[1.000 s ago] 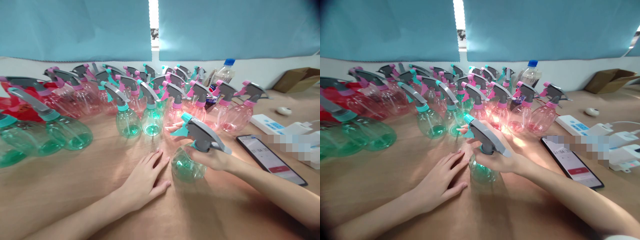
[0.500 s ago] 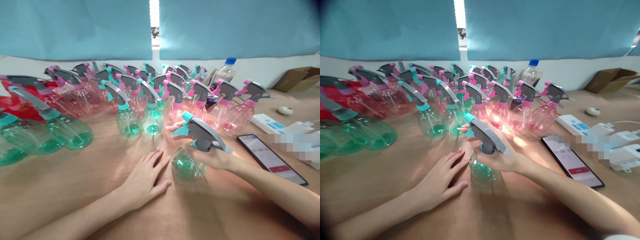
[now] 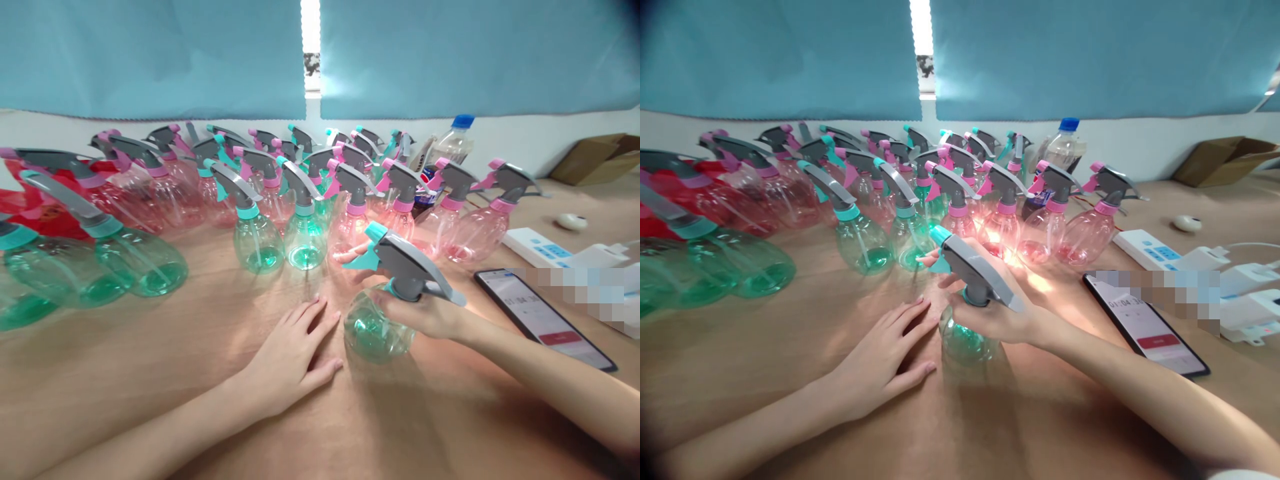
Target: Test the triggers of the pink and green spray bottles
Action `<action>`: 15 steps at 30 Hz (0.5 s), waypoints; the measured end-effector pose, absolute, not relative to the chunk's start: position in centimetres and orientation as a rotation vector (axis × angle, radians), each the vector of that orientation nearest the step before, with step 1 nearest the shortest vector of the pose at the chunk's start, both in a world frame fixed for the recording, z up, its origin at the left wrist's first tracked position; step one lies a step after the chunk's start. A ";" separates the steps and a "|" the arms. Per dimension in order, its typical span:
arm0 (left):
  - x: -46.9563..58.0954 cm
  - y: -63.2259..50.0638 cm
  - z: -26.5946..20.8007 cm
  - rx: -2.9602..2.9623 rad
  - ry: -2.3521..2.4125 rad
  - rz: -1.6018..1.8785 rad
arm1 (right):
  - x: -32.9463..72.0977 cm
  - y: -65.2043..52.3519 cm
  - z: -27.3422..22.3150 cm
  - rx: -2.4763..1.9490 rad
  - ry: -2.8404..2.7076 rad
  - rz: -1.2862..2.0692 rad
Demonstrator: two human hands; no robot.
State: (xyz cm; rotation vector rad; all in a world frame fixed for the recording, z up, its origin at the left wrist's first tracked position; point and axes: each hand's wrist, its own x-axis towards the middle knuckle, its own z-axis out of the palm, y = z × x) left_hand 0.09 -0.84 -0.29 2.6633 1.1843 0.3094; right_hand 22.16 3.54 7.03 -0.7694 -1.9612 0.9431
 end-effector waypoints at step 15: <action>0.2 -0.8 -0.2 2.673 1.185 0.307 | 22.1 3.3 8.3 -0.927 -2.085 0.723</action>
